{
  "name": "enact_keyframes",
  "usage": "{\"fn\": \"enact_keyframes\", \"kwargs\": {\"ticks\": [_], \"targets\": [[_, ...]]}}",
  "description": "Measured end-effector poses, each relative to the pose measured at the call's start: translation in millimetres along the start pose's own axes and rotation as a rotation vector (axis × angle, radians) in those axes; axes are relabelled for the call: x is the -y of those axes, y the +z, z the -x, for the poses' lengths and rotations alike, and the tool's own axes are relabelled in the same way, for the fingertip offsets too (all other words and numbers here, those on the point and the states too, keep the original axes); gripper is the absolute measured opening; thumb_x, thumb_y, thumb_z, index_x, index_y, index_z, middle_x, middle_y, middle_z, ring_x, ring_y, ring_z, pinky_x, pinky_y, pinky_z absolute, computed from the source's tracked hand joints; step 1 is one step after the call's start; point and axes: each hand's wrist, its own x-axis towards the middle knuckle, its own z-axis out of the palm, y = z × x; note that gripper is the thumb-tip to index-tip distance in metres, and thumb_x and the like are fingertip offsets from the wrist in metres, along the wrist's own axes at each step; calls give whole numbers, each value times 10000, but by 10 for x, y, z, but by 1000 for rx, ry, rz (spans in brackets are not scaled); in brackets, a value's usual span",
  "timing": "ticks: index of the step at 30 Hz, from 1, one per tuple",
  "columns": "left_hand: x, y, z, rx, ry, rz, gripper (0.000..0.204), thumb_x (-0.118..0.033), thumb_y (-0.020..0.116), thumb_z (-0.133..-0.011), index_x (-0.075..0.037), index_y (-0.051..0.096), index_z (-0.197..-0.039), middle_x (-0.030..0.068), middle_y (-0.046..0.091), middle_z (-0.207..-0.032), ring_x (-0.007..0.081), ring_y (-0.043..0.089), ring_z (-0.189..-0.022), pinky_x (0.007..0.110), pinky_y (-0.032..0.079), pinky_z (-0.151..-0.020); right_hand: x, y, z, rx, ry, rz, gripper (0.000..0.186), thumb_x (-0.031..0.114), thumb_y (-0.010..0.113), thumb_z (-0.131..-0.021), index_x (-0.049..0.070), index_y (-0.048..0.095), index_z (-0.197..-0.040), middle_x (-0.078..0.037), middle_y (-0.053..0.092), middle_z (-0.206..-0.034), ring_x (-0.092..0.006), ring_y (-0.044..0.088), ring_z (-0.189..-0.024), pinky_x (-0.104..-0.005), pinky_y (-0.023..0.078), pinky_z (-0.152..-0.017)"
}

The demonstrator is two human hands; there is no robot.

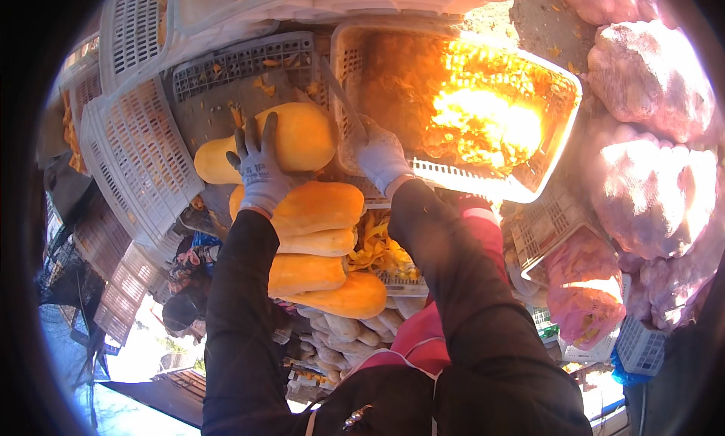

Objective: The person peels a butternut squash using a peeler, then cuts it into pieces with a knife. The peeled skin and cut pieces are placed into separate baskets.

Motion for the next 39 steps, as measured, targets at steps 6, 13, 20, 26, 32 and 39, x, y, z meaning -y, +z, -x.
{"fn": "enact_keyframes", "kwargs": {"ticks": [6, 13, 20, 26, 32, 39], "targets": [[-2, -54, 6, 47, -27, -20, 1306, -573, 932, -546, -358, 228, -1624, 165, 171, -1690, 460, 97, -1555, 745, 132, -1171, -174, 45, 280, -43, 34, -51, 325, 213, 580, -983, 50, 607, -1262, -151, 717, -939, -202, 658, -686, -366, 549, -626], [-13, -282, 144, 26, 29, 119, 1163, -469, 904, -663, -246, 274, -1615, 180, 232, -1656, 451, 136, -1547, 652, 182, -1208, -21, -360, 971, 339, 68, -663, 297, 206, 651, -966, -89, 642, -999, -81, 547, -592, -141, 473, -443, -288, 393, -427], [-825, 83, 1051, 509, -321, 2541, 467, -177, 643, -951, -128, 513, -1397, 88, 595, -1235, 258, 585, -1105, 424, 517, -773, 28, -632, 1189, 735, 78, -625, 368, 244, 692, -926, -56, 605, -1120, -212, 698, -867, -169, 565, -519, -323, 477, -422], [-998, 664, 1382, 570, -73, 2968, 356, -151, 669, -967, -87, 586, -1307, 106, 696, -1160, 287, 696, -1002, 481, 587, -802, 590, -267, 1917, 261, -24, -37, 409, 109, 538, -1014, 50, 471, -1413, -103, 660, -812, -143, 562, -520, -270, 465, -464], [-954, 407, 1367, 544, -193, 2907, 363, -43, 700, -943, -68, 584, -1286, 112, 703, -1134, 290, 703, -1010, 462, 628, -809, 458, -321, 1929, 143, 10, -414, 330, 157, 568, -1004, 34, 500, -1302, -143, 679, -789, -189, 590, -500, -308, 491, -449], [83, 71, 696, -141, -596, 2689, 273, -94, 663, -960, -18, 621, -1219, 168, 662, -1207, 341, 662, -1073, 521, 582, -953, 215, -793, 1997, -20, 15, -284, 243, 205, 587, -1013, 19, 542, -1162, -148, 685, -765, -204, 595, -492, -339, 497, -442]]}}
